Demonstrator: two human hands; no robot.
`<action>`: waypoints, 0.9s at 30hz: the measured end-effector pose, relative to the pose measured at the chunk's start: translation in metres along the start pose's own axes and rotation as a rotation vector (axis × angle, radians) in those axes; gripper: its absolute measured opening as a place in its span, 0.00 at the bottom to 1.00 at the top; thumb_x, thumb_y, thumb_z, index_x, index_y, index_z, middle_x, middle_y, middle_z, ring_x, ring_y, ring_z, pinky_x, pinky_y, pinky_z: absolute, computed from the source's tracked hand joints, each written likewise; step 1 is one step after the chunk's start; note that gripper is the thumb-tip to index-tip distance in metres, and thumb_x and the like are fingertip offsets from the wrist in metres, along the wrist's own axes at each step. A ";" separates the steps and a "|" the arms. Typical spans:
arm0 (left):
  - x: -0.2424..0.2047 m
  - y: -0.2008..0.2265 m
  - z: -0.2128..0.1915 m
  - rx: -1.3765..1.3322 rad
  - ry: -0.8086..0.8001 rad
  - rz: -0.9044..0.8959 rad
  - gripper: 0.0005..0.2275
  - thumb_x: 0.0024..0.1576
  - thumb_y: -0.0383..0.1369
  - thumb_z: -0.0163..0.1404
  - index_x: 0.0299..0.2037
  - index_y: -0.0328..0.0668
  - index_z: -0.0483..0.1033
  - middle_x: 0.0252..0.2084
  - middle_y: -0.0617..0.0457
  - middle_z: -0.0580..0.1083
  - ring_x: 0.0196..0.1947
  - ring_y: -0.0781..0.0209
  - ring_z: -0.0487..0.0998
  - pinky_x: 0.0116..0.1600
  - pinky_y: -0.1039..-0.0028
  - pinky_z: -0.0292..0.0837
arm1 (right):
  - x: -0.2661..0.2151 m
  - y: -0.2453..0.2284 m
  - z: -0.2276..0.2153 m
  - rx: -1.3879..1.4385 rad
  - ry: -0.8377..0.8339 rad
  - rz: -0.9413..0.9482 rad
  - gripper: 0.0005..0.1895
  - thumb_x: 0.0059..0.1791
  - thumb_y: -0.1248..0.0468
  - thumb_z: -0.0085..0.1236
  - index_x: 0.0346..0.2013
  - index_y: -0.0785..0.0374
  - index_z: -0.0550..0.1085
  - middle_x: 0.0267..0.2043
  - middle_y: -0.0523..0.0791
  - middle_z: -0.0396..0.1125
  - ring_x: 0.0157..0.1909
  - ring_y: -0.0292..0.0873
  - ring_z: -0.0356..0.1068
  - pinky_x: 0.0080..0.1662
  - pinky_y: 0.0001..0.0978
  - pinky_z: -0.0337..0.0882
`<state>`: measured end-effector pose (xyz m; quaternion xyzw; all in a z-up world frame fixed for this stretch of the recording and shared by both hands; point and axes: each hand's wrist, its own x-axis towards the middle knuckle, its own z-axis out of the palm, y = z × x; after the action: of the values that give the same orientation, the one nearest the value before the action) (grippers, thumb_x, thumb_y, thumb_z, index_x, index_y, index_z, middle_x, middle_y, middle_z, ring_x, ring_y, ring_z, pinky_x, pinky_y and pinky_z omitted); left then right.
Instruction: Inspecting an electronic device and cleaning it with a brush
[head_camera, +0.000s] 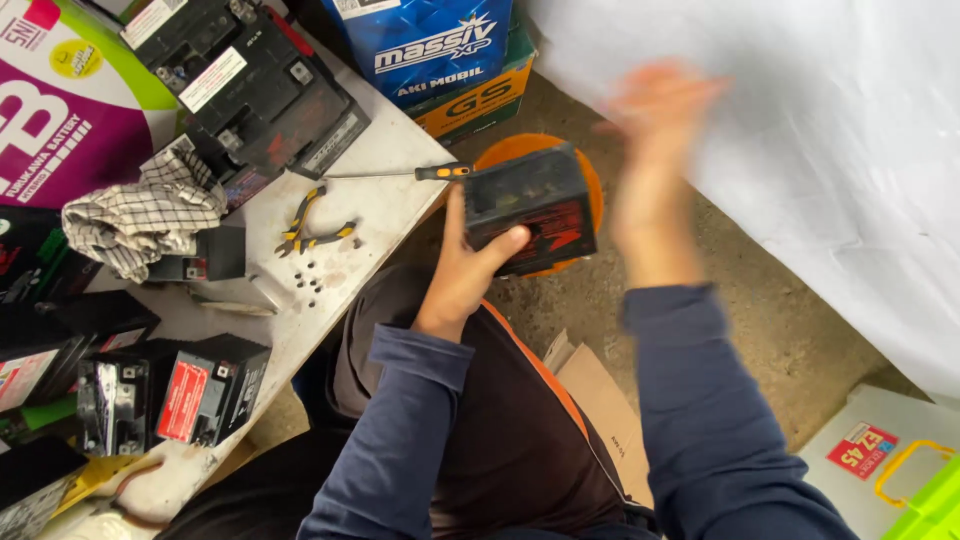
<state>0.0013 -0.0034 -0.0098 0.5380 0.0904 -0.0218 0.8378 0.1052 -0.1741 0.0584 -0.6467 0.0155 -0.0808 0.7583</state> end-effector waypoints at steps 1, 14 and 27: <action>-0.003 0.001 -0.002 0.002 0.001 -0.003 0.38 0.53 0.25 0.57 0.73 0.34 0.49 0.61 0.39 0.71 0.56 0.51 0.75 0.60 0.70 0.71 | -0.008 0.010 0.004 0.002 0.001 0.003 0.41 0.47 0.28 0.27 0.53 0.59 0.65 0.50 0.46 0.62 0.51 0.44 0.68 0.53 0.42 0.74; -0.008 0.011 0.017 0.263 -0.030 0.054 0.29 0.48 0.42 0.70 0.53 0.44 0.65 0.51 0.41 0.70 0.56 0.44 0.73 0.60 0.49 0.64 | -0.064 0.003 0.000 -0.272 -0.231 0.079 0.39 0.57 0.35 0.19 0.59 0.58 0.71 0.55 0.47 0.68 0.59 0.42 0.64 0.62 0.33 0.59; -0.023 0.045 0.051 0.435 -0.225 0.292 0.30 0.50 0.38 0.69 0.58 0.42 0.64 0.56 0.35 0.70 0.66 0.31 0.65 0.65 0.41 0.60 | -0.062 -0.014 -0.030 -0.198 -0.002 -0.218 0.19 0.56 0.51 0.43 0.40 0.61 0.77 0.31 0.45 0.71 0.34 0.33 0.66 0.39 0.22 0.66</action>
<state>-0.0092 -0.0322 0.0553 0.7066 -0.0882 0.0207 0.7018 0.0390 -0.1965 0.0623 -0.7163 -0.0477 -0.1599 0.6775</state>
